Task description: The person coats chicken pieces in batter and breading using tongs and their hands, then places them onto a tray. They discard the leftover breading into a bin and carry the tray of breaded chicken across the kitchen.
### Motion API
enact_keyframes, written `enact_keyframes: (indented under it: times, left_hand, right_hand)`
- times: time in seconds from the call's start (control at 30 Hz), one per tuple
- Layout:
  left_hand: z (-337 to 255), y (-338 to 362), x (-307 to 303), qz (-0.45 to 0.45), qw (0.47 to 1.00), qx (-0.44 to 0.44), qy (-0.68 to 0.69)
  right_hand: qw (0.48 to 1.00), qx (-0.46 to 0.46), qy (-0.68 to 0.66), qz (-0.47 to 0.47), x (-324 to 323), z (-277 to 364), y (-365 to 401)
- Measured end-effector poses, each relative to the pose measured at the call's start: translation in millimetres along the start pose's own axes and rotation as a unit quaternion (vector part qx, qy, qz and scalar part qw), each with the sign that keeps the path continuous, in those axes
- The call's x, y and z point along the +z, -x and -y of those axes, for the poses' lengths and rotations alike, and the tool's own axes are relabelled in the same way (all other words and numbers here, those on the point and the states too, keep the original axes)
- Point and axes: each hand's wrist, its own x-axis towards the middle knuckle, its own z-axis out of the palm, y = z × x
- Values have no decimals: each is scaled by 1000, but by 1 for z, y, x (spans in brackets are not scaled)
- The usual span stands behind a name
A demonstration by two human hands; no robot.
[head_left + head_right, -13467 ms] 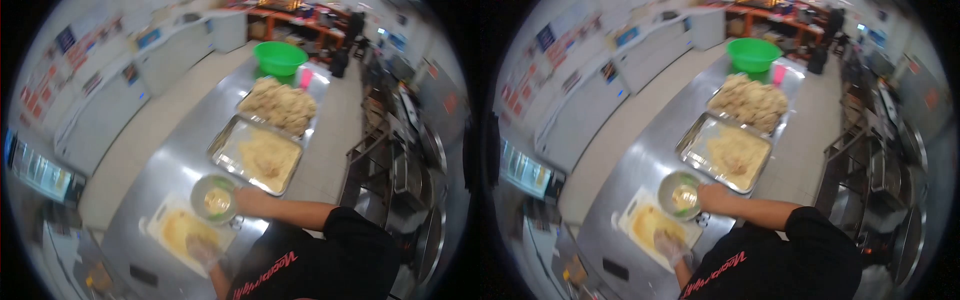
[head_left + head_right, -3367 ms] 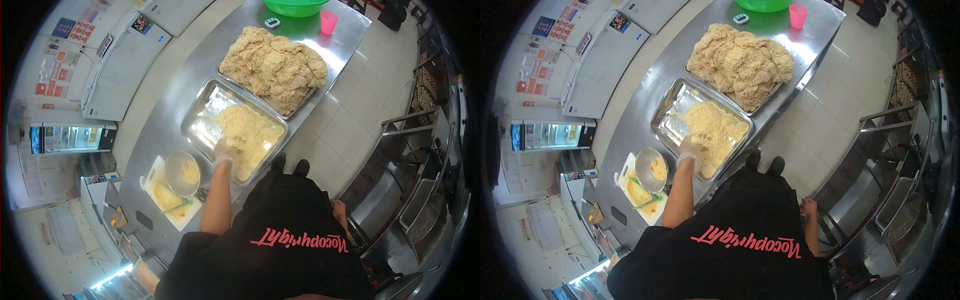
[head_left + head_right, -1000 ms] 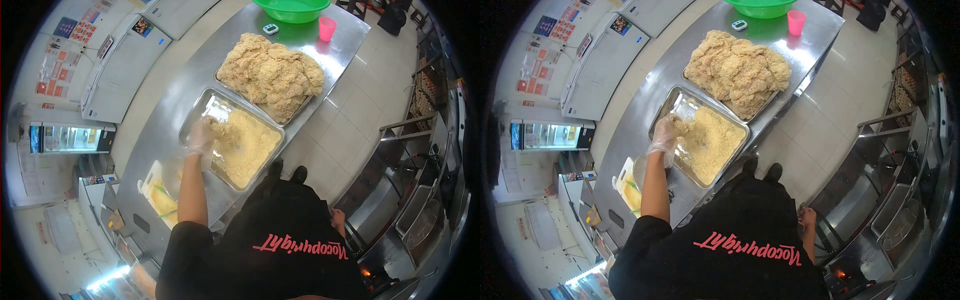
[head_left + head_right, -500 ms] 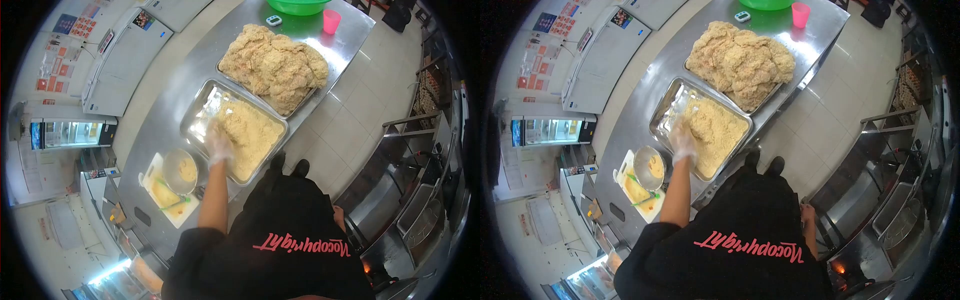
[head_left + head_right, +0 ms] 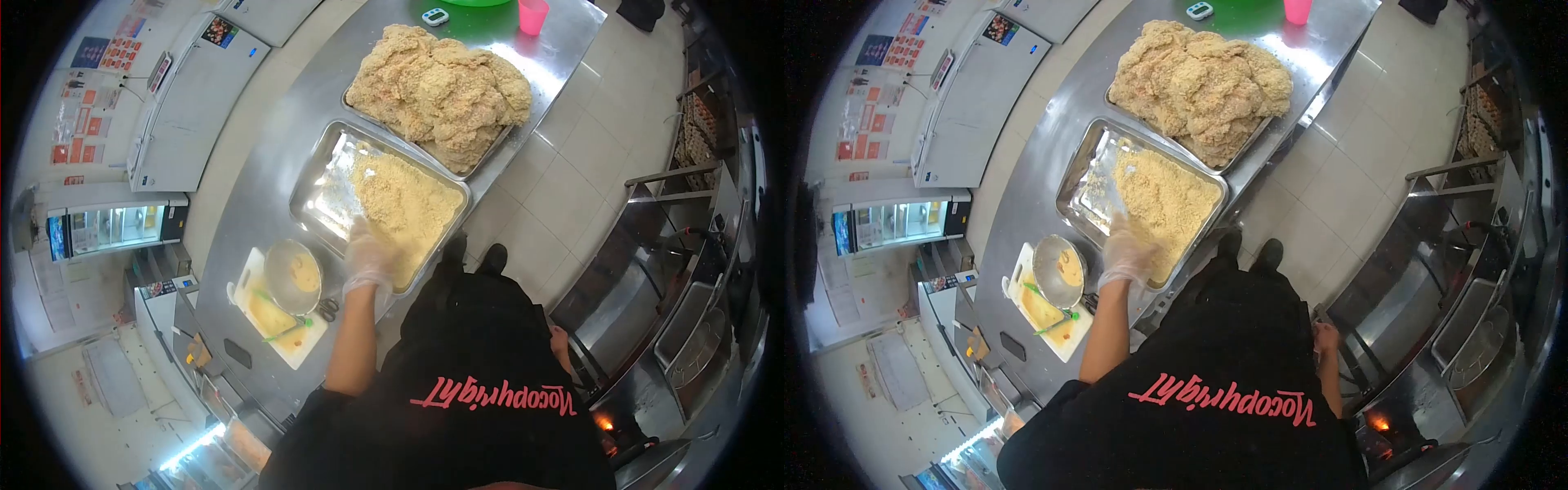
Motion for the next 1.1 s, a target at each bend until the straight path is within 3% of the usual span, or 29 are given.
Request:
enact_keyframes:
  times: [0.07, 0.13, 0.2, 0.23, 0.27, 0.33, 0.4, 0.43, 0.5, 0.6, 0.63, 0.7, 0.73, 0.8, 0.83, 0.9, 0.93, 0.97, 1.03, 1.1]
  left_hand:
    - [-13, 6, 3, 10, 999, 2, -32]
    - [-24, 2, 1, 20, 998, 12, -64]
    - [-34, -4, -1, 56, 994, -81, -47]
    - [-31, -6, 3, 57, 994, -78, -47]
    - [-25, -7, 11, 24, 996, -77, 25]
    - [-11, -16, 29, -11, 993, -72, 96]
    - [-2, -28, 36, -2, 952, -121, 282]
    - [-1, -30, 34, -3, 952, -116, 281]
    - [-14, -28, 6, 23, 883, -152, 444]
    - [-23, -33, -10, -16, 849, -158, 505]
    - [-26, -36, -10, -16, 849, -156, 505]
    - [-30, -46, -7, -179, 905, -22, 386]
    - [-29, -50, -3, -180, 905, -22, 385]
    - [-24, -60, 15, -212, 926, 143, 276]
    - [-23, -60, 25, -212, 926, 147, 277]
    - [-21, -48, 41, -229, 954, 190, 33]
    - [-20, -44, 41, -229, 952, 198, 35]
    - [-24, -35, 30, -113, 974, 134, 146]
    - [-46, -23, -22, 77, 939, 29, 333]
    - [-46, -44, -29, 37, 945, 12, 324]
  right_hand:
    - [994, -99, -18, 32, 3, -22, -25]
    - [994, -100, -21, 36, 4, -24, -34]
    - [994, -100, -27, 35, 4, -7, -28]
    - [998, -46, -46, 25, 5, 4, -21]
    - [998, 8, -65, 16, 6, 15, -13]
    - [998, 4, -67, 15, 5, 29, -5]
    - [997, 0, -72, 15, 7, 41, 4]
    - [998, 12, -66, 15, 8, 47, 8]
    - [998, 23, -65, 12, 12, 47, 6]
    - [997, 12, -79, 17, 16, 28, -8]
    - [997, -5, -79, 17, 18, 20, -13]
    - [996, -22, -79, 18, 21, 10, -17]
    - [994, -41, -92, 29, 21, 3, -18]
    - [992, -61, -107, 38, 21, -10, -24]
    - [995, -52, -85, 30, 20, -17, -29]
    - [996, -44, -72, 16, 22, -14, -26]
    - [994, -13, -111, 8, 22, -10, -17]
    - [989, 18, -149, 0, 23, -5, -7]
    - [990, 29, -140, -13, 22, 2, 4]
    - [991, 40, -123, -23, 19, 0, 7]
